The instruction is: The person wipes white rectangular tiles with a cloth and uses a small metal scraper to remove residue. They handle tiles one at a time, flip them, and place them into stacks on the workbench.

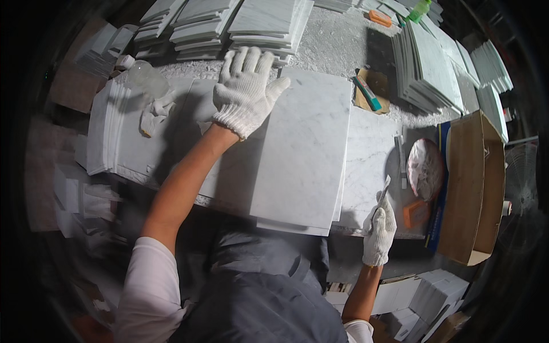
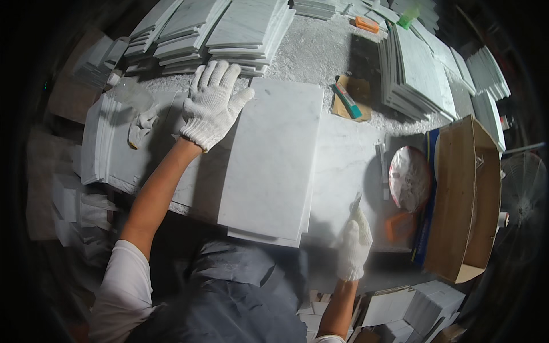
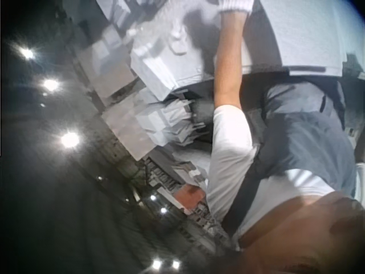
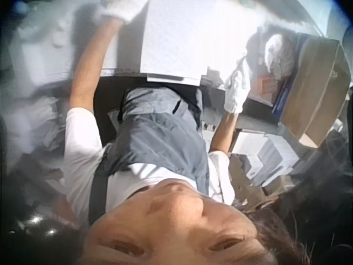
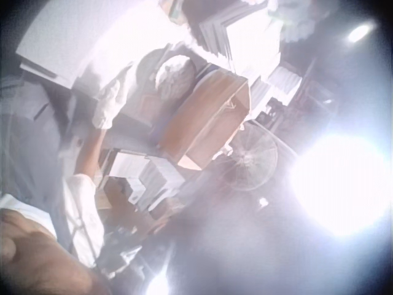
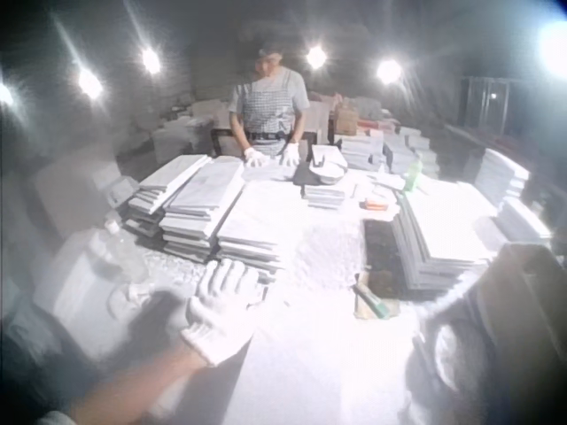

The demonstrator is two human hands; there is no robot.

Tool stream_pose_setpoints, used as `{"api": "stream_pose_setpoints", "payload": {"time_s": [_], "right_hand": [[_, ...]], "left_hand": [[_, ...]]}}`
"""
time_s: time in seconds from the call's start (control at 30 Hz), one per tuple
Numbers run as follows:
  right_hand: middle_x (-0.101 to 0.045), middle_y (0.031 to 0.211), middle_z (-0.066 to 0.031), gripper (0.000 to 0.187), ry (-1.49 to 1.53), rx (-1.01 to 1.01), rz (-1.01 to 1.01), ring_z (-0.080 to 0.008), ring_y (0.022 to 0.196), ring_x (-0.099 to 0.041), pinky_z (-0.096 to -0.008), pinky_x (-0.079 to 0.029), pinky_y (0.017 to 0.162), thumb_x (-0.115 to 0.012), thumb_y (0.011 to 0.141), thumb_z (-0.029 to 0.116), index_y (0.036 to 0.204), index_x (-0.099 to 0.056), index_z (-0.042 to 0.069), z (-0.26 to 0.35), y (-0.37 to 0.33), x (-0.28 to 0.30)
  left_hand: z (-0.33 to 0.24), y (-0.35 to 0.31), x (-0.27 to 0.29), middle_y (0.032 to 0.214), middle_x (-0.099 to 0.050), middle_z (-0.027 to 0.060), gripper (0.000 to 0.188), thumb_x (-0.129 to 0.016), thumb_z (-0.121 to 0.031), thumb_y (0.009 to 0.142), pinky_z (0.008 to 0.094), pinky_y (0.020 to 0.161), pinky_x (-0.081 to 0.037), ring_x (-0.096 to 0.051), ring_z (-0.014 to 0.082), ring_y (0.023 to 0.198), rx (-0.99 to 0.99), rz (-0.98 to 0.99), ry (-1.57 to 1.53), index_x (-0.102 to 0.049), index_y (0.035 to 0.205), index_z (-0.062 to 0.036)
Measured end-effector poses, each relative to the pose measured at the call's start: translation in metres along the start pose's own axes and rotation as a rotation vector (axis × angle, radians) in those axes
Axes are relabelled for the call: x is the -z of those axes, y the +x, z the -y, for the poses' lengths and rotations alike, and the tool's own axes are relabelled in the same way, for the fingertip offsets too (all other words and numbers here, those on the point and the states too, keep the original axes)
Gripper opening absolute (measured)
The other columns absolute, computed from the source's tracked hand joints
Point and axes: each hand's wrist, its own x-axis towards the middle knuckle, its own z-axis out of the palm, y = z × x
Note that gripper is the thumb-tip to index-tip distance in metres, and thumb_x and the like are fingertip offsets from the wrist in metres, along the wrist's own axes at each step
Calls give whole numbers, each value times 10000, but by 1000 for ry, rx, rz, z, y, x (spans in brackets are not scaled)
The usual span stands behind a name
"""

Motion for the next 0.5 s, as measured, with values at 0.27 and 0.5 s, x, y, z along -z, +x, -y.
{"api": "stream_pose_setpoints", "payload": {"time_s": [0.27,0.5], "right_hand": [[-557,748,31,379,-190,70,-62,-36,514,-426,-214,-338,454,-577,1064,218,1349,-621,-28,-23,10,-22],[-564,735,21,411,-70,-27,-117,-42,536,-460,-221,-387,488,-596,1059,236,1371,-603,-31,-31,8,-30]], "left_hand": [[-66,11,-49,1606,-407,133,640,-412,-523,1024,476,1281,-134,-313,282,1516,-467,-522,1002,-460,1521,-122],[-21,81,-39,1500,-526,47,445,-549,-457,994,443,1234,-259,-433,270,1424,-138,-4,105,-572,1369,-219]]}}
